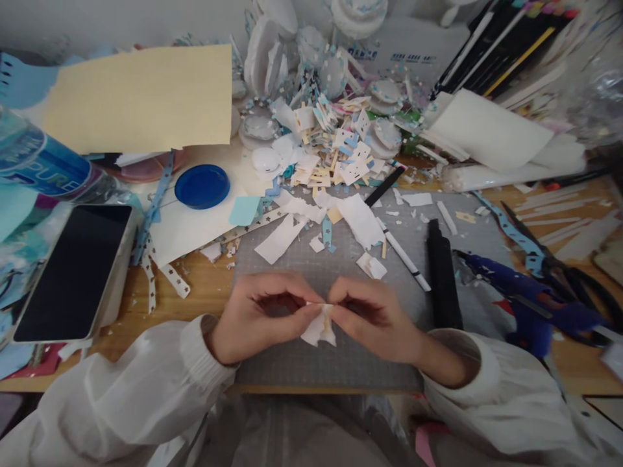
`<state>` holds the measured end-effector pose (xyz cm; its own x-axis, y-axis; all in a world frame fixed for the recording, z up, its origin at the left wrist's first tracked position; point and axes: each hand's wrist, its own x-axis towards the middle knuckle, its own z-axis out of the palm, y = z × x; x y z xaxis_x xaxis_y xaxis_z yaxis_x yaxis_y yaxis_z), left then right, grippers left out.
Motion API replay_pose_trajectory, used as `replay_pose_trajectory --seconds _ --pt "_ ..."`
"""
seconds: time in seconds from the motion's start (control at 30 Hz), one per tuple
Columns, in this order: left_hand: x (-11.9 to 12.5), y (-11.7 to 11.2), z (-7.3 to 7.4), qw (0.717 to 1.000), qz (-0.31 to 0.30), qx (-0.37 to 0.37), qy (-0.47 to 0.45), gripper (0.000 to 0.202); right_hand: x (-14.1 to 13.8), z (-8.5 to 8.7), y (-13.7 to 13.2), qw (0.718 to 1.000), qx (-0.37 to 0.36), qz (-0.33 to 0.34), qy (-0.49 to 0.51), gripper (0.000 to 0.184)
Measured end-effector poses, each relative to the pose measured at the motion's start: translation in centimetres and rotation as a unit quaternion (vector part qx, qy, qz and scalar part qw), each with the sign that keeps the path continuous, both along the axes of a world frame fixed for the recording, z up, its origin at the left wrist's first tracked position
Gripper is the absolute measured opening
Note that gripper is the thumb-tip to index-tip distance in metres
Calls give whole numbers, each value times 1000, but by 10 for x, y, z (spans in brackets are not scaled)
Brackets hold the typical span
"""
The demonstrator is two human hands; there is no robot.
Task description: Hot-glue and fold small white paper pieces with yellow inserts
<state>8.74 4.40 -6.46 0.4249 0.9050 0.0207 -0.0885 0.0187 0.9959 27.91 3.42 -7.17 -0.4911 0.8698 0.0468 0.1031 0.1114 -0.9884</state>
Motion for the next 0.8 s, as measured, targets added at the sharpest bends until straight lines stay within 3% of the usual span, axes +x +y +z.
replay_pose_trajectory --seconds 0.2,0.47,0.63,0.8 --pt "-1 2 2 999 -32 11 -34 10 0 -1 -1 1000 10 -7 8 18" --pt "1 2 4 997 -33 -26 -65 11 -2 -4 -2 1000 26 -8 7 21" --pt "2 1 3 994 -28 -71 -75 10 -1 -3 -1 1000 22 -11 -6 25" --pt "0 3 1 985 -32 -143 -87 11 0 0 -1 997 39 -60 -21 25"
